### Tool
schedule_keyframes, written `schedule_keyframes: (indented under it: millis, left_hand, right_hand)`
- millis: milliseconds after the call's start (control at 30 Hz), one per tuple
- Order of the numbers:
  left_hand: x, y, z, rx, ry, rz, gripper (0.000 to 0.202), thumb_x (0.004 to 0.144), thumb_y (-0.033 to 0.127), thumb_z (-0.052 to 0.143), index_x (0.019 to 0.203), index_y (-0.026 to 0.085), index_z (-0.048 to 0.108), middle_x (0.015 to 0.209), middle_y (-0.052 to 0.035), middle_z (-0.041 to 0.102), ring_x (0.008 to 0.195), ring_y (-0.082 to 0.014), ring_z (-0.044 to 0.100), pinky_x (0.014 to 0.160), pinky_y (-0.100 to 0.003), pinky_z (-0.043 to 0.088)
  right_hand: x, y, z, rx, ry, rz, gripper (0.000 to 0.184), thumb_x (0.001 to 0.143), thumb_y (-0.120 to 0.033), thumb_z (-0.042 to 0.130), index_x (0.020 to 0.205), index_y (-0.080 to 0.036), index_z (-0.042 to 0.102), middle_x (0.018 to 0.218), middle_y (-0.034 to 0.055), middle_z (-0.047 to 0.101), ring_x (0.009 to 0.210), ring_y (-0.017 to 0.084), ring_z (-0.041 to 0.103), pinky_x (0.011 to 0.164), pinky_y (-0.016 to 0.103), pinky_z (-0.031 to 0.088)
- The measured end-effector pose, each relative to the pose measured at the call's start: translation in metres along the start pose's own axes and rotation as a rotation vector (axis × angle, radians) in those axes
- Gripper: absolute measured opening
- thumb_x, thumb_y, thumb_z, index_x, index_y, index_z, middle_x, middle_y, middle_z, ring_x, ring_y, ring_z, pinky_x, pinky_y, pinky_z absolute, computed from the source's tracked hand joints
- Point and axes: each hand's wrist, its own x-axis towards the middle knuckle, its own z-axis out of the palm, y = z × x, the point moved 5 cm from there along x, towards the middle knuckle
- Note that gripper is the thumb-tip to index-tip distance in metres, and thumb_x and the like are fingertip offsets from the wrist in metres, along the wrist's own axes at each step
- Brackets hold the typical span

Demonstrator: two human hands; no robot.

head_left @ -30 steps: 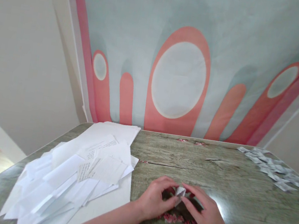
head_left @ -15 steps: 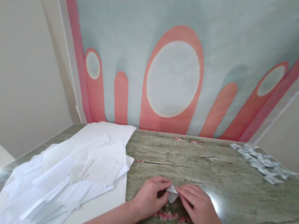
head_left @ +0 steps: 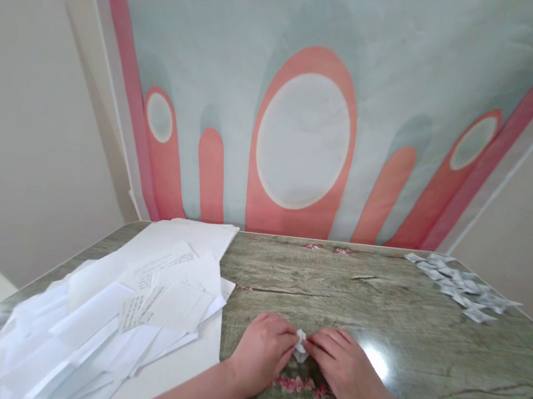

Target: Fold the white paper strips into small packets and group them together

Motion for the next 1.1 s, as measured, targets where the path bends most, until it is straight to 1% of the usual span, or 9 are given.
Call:
schedule_keyframes:
  millis: [167, 333, 400, 533, 667, 800, 933, 1033, 1100]
  left_hand:
    - [0.0, 0.007, 0.004, 0.139, -0.117, 0.063, 0.01, 0.084, 0.016, 0.055, 0.092, 0.018, 0.06, 0.088, -0.0015, 0.063, 0.084, -0.017, 0.056, 0.079, -0.031, 0.042]
    - [0.0, 0.018, 0.003, 0.248, -0.193, 0.114, 0.01, 0.085, 0.013, 0.052, 0.092, 0.015, 0.058, 0.089, -0.0042, 0.062, 0.085, -0.0182, 0.056, 0.08, -0.031, 0.043]
    - [0.0, 0.02, 0.002, 0.268, -0.203, 0.125, 0.009, 0.086, 0.014, 0.051, 0.092, 0.014, 0.058, 0.09, -0.0048, 0.062, 0.086, -0.0189, 0.056, 0.081, -0.032, 0.043]
    - [0.001, 0.017, 0.002, 0.254, -0.182, 0.124, 0.009, 0.088, 0.017, 0.049, 0.09, 0.016, 0.058, 0.086, -0.0027, 0.062, 0.084, -0.0176, 0.056, 0.08, -0.031, 0.043]
    - [0.0, 0.017, 0.002, 0.253, -0.164, 0.147, 0.009, 0.089, 0.019, 0.05, 0.086, 0.016, 0.058, 0.084, -0.0018, 0.061, 0.082, -0.017, 0.055, 0.079, -0.031, 0.043]
    - [-0.001, 0.021, 0.004, 0.293, -0.198, 0.15, 0.006, 0.085, 0.017, 0.054, 0.08, 0.015, 0.058, 0.078, -0.0018, 0.061, 0.077, -0.0179, 0.055, 0.074, -0.031, 0.044]
    - [-0.001, 0.029, 0.002, 0.346, -0.252, 0.164, 0.007, 0.084, 0.015, 0.054, 0.087, 0.013, 0.061, 0.083, -0.0044, 0.062, 0.079, -0.0193, 0.057, 0.074, -0.032, 0.046]
    - [-0.001, 0.034, 0.001, 0.402, -0.295, 0.186, 0.015, 0.085, 0.016, 0.052, 0.094, 0.01, 0.062, 0.089, -0.0078, 0.064, 0.081, -0.0207, 0.058, 0.076, -0.033, 0.046]
    - [-0.003, 0.037, 0.003, 0.442, -0.311, 0.206, 0.019, 0.085, 0.018, 0.052, 0.097, 0.008, 0.062, 0.092, -0.0101, 0.065, 0.083, -0.0223, 0.059, 0.078, -0.034, 0.046]
  right_hand:
    - [-0.001, -0.001, 0.006, -0.006, -0.026, 0.013, 0.026, 0.093, -0.015, 0.036, 0.102, -0.017, 0.061, 0.095, 0.0075, 0.062, 0.091, 0.02, 0.054, 0.079, 0.036, 0.044]
    - [-0.001, -0.004, 0.01, -0.028, -0.082, 0.016, 0.019, 0.089, -0.014, 0.046, 0.1, -0.016, 0.061, 0.097, 0.0073, 0.061, 0.093, 0.02, 0.053, 0.079, 0.035, 0.044]
    - [-0.001, -0.004, 0.01, -0.036, -0.103, 0.021, 0.018, 0.087, -0.013, 0.049, 0.101, -0.016, 0.061, 0.097, 0.0069, 0.061, 0.094, 0.019, 0.053, 0.08, 0.034, 0.044]
    - [-0.001, -0.006, 0.01, -0.071, -0.128, 0.013, 0.023, 0.084, -0.011, 0.052, 0.105, -0.016, 0.06, 0.098, 0.0066, 0.062, 0.093, 0.02, 0.053, 0.081, 0.034, 0.043]
    - [-0.001, -0.014, 0.011, -0.195, -0.08, -0.035, 0.022, 0.083, -0.01, 0.051, 0.102, -0.014, 0.061, 0.1, 0.0098, 0.062, 0.094, 0.023, 0.053, 0.081, 0.037, 0.042]
    - [0.001, -0.02, 0.007, -0.23, -0.021, -0.018, 0.023, 0.083, -0.008, 0.046, 0.1, -0.012, 0.062, 0.1, 0.0103, 0.064, 0.092, 0.022, 0.054, 0.079, 0.036, 0.043]
    - [0.003, -0.022, 0.007, -0.241, -0.056, -0.031, 0.021, 0.081, -0.008, 0.05, 0.099, -0.011, 0.061, 0.101, 0.0101, 0.065, 0.092, 0.023, 0.055, 0.079, 0.037, 0.043]
    - [-0.001, -0.022, 0.016, -0.286, -0.085, -0.027, 0.022, 0.079, -0.009, 0.054, 0.101, -0.01, 0.06, 0.105, 0.0109, 0.064, 0.096, 0.024, 0.055, 0.082, 0.038, 0.043]
    - [-0.006, -0.024, 0.025, -0.329, -0.074, -0.006, 0.025, 0.079, -0.009, 0.052, 0.104, -0.009, 0.059, 0.109, 0.013, 0.063, 0.099, 0.025, 0.054, 0.084, 0.04, 0.043]
